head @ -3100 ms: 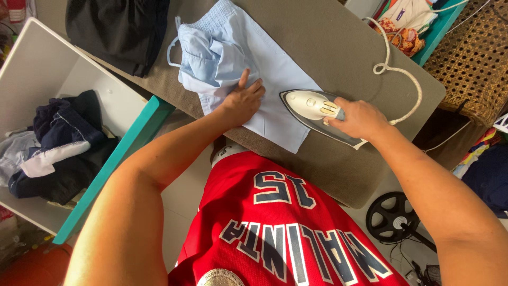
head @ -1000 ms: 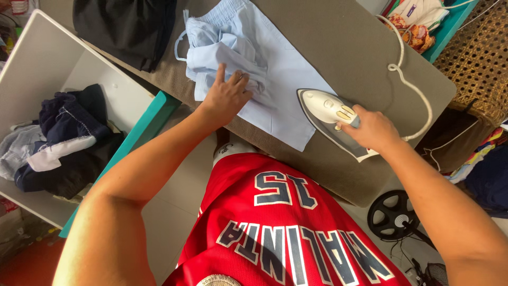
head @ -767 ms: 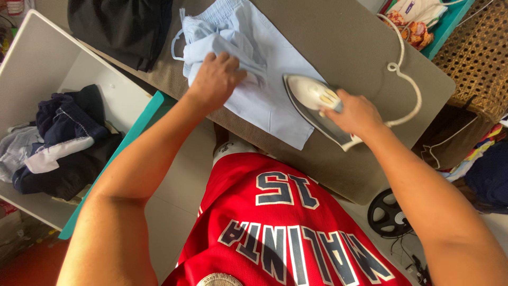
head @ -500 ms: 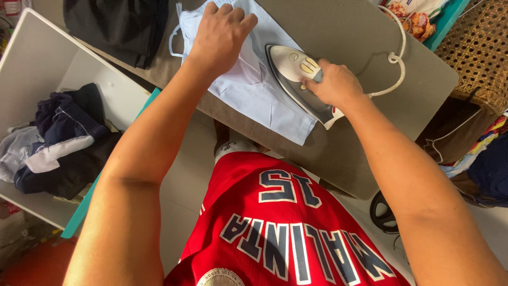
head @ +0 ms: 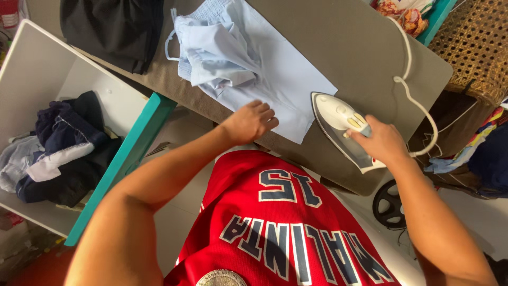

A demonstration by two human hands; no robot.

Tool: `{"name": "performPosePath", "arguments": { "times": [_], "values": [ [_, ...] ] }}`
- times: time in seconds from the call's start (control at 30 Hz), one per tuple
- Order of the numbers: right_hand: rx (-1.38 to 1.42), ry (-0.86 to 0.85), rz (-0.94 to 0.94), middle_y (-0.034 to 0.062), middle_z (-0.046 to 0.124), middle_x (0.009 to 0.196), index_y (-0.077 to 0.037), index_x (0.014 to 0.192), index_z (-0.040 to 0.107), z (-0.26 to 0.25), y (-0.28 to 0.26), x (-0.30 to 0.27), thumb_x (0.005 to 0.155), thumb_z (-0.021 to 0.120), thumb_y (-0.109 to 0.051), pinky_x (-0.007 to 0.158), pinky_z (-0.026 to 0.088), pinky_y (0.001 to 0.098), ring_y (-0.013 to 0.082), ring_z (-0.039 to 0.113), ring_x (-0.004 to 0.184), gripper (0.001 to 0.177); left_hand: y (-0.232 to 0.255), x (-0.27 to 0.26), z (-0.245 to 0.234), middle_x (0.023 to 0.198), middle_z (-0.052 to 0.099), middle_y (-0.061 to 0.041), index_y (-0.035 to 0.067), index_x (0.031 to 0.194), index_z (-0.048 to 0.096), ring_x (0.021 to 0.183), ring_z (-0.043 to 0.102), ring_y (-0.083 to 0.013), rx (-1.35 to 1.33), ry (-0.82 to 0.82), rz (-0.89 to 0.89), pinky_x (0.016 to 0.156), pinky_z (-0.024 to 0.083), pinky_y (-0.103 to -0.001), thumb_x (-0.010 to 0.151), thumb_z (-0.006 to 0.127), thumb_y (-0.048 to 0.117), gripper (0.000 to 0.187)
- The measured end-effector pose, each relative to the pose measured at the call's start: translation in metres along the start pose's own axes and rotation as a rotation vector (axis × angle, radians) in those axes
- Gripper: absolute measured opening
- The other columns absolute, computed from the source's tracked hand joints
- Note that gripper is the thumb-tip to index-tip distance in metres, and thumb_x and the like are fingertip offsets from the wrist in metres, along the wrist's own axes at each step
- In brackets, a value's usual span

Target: The person irons a pair of light blue shorts on a table. They repeatedly smooth the fabric with their hands, use a white iron to press the garment, and fold the shorts into a neat stack.

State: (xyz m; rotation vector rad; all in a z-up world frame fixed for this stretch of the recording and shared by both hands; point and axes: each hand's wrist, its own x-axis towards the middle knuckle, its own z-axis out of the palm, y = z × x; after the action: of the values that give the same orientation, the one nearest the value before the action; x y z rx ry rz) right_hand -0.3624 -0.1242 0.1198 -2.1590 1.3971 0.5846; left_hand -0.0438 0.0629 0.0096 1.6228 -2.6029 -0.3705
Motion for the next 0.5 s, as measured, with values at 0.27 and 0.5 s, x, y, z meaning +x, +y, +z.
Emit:
{"name": "performPosePath", "arguments": {
  "times": [0.27,0.5],
  "values": [
    [0.153,0.000,0.085,0.0180,0.067,0.057,-0.005,0.107,0.062,0.011,-0.001,-0.044,0.084,0.072,-0.054,0.051,0.055,0.0428,0.0293,0.070,0.047,0.055,0.025,0.017,0.034,0.170,0.006,-0.011,0.028,0.160,0.027,0.156,-0.002,-0.0381,-0.214,-0.177,-0.341,0.121,0.005,-0.069,0.098,0.051,0.031,0.067],
    [0.043,0.038,-0.052,0.0205,0.073,0.076,-0.005,0.104,0.065,0.036,-0.011,-0.048,0.086,0.071,-0.059,0.067,0.056,0.0495,0.0400,0.073,0.073,0.058,-0.011,-0.010,0.031,0.159,0.039,-0.013,0.014,0.139,0.058,0.149,0.029,-0.0340,-0.315,-0.007,-0.217,0.120,0.022,-0.059,0.088,0.063,0.019,0.052]
  ]
}}
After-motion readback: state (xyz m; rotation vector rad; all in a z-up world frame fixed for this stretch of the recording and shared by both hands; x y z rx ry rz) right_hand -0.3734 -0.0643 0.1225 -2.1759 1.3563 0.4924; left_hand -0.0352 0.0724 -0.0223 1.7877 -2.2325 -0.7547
